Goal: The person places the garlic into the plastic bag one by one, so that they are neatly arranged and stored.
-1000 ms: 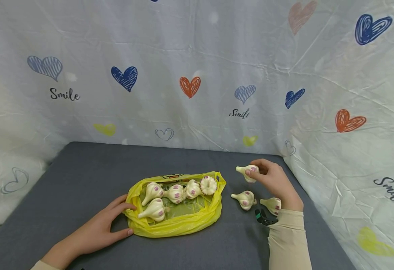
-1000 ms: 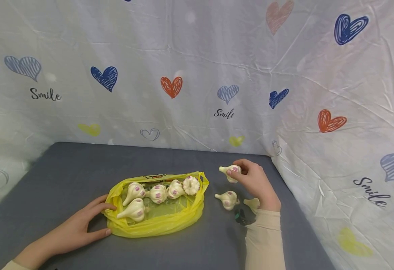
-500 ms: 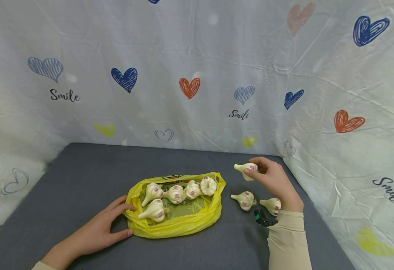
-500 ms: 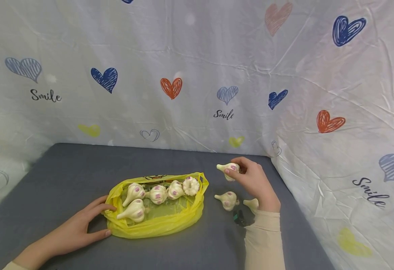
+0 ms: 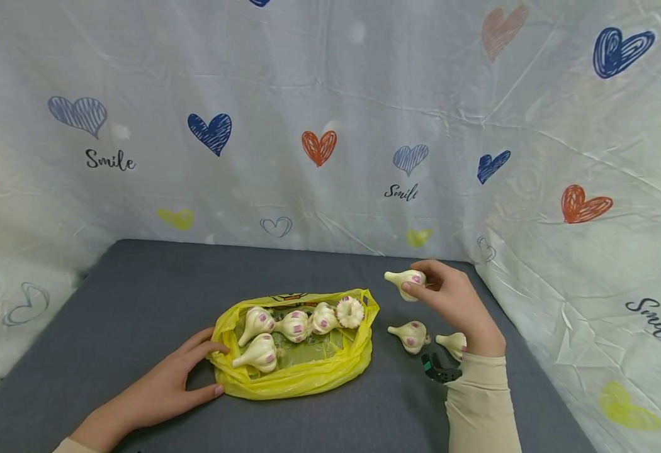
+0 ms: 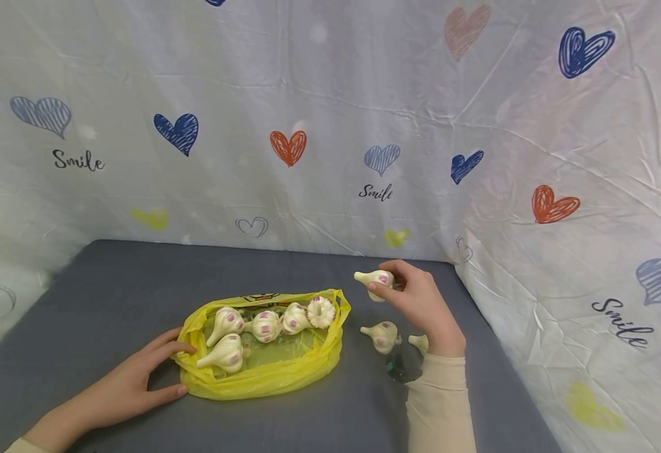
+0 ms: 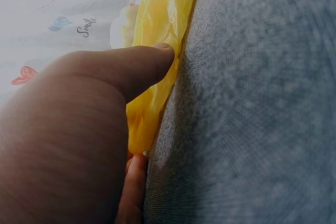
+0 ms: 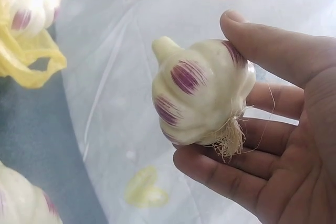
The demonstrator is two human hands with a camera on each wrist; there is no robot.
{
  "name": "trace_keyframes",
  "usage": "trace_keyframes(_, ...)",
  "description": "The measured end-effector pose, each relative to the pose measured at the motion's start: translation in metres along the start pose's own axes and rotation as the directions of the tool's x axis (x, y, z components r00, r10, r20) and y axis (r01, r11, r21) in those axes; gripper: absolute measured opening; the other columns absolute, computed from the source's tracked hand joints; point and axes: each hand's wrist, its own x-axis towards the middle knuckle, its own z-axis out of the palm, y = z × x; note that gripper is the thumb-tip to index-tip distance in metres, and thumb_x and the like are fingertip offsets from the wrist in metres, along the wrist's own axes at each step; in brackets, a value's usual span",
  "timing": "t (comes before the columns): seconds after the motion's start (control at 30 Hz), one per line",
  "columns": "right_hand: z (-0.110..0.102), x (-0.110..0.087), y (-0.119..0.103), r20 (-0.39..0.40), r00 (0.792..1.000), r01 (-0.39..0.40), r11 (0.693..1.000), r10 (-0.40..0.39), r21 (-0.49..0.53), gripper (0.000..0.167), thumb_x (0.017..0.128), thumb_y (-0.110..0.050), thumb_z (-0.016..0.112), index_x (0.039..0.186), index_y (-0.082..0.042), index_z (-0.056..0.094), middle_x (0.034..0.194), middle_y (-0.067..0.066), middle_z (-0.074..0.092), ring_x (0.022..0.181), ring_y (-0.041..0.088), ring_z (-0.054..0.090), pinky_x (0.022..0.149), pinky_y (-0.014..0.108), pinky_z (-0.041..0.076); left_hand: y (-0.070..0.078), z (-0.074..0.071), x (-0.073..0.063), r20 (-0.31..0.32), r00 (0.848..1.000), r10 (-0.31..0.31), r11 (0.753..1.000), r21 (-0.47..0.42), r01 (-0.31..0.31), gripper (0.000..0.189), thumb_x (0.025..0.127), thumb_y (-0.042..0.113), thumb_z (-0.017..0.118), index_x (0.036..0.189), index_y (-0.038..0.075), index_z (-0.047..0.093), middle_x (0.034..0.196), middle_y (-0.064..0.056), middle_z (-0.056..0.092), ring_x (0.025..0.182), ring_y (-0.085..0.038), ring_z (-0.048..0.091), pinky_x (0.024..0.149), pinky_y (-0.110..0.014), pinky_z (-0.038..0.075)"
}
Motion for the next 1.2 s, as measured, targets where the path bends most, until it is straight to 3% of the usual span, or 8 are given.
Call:
trace_keyframes(0.53,0.014,0.001,-0.020,0.041,0.996,0.076,0.997,-0.077,0.009,0.049,0.099,-0.049,0.082,0.135,-0.016,0.073,0.121,0.000,0.076,0.106,0.021,0.074,0.093,0.050,0.061,-0.003,0.001,0.001,0.026,1.000,-0.008,0.999,-0.038,0.009,0.056,0.097,0.067,0.074,0.144,0.040,0.060,0.172,-0.018,0.034,0.153,-0.052,0.041,0.104,-0.072,0.048)
trace_keyframes(0.87,0.027,0.003,-0.036,0.118,0.983,0.134,0.989,-0.140,0.057,0.052,0.099,-0.049,0.082,0.139,-0.017,0.071,0.120,-0.004,0.075,0.102,0.015,0.072,0.088,0.044,0.061,-0.002,0.000,0.000,0.019,1.000,-0.010,0.999,-0.033,0.011,0.056,0.097,0.068,0.074,0.144,0.041,0.060,0.172,-0.019,0.034,0.153,-0.051,0.041,0.104,-0.071,0.048)
trace_keyframes(1.2,0.037,0.005,-0.045,0.132,0.972,0.188,0.980,-0.195,0.060,0.048,0.100,-0.043,0.083,0.138,-0.015,0.072,0.122,-0.004,0.075,0.102,0.015,0.073,0.090,0.043,0.062,-0.002,0.000,0.000,0.019,1.000,-0.008,1.000,-0.022,0.008,0.056,0.097,0.068,0.073,0.144,0.041,0.059,0.172,-0.017,0.034,0.153,-0.050,0.042,0.104,-0.070,0.049)
